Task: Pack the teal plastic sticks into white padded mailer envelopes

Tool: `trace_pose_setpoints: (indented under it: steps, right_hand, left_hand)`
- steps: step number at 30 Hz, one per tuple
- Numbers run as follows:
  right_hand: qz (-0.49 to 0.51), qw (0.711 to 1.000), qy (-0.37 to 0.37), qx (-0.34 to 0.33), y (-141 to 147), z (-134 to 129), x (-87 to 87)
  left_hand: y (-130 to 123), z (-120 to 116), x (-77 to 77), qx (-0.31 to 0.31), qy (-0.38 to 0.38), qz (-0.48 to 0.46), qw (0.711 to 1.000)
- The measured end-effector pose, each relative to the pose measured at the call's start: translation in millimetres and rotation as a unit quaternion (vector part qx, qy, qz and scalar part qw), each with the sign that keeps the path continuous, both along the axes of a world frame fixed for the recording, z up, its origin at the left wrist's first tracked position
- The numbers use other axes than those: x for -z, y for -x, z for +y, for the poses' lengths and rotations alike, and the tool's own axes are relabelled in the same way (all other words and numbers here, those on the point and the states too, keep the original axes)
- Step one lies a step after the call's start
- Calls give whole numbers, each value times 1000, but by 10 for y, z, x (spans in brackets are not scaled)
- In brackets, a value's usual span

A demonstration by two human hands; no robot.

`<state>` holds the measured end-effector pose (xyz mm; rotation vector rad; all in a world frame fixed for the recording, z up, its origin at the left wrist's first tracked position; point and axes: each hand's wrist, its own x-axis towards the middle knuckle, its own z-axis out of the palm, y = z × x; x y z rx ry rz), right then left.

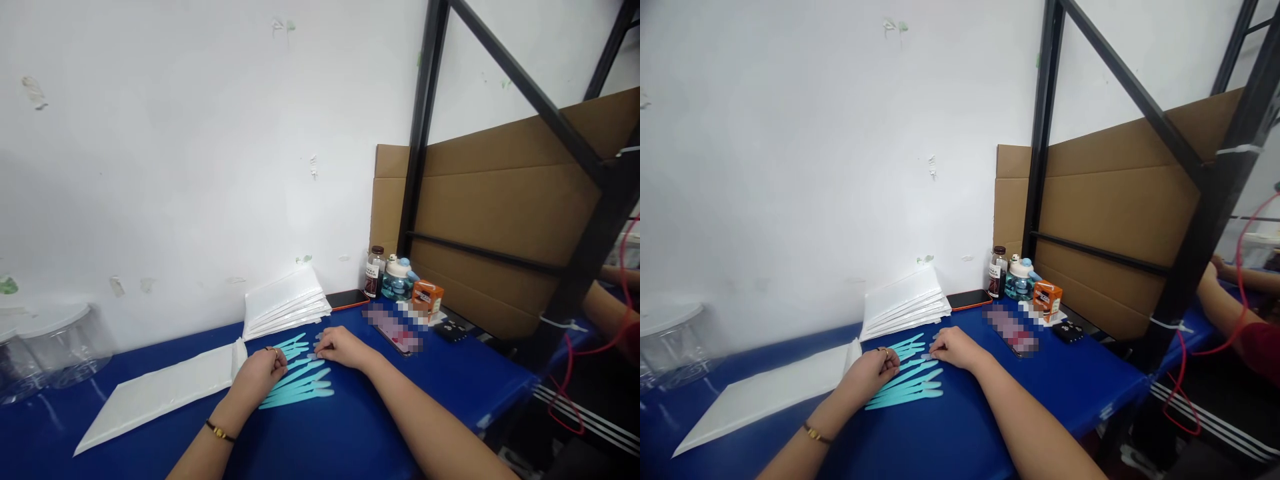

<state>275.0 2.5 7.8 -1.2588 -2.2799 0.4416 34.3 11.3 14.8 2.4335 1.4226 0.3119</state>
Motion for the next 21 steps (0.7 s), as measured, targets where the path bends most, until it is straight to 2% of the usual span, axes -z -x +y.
trace_pose_setpoints:
  steps: [11, 17, 21]
  right_hand:
    - [-6, 1000, -18, -15, 41, -2, 5]
    - [-46, 998, -50, 13, 17, -13, -29]
    - [-38, 998, -50, -8, 50, -13, -18]
  left_hand:
    - [-1, -2, -3, -4, 8, -17, 1000]
    - [13, -11, -7, -7, 11, -23, 1000]
    - [9, -6, 6, -8, 6, -26, 1000]
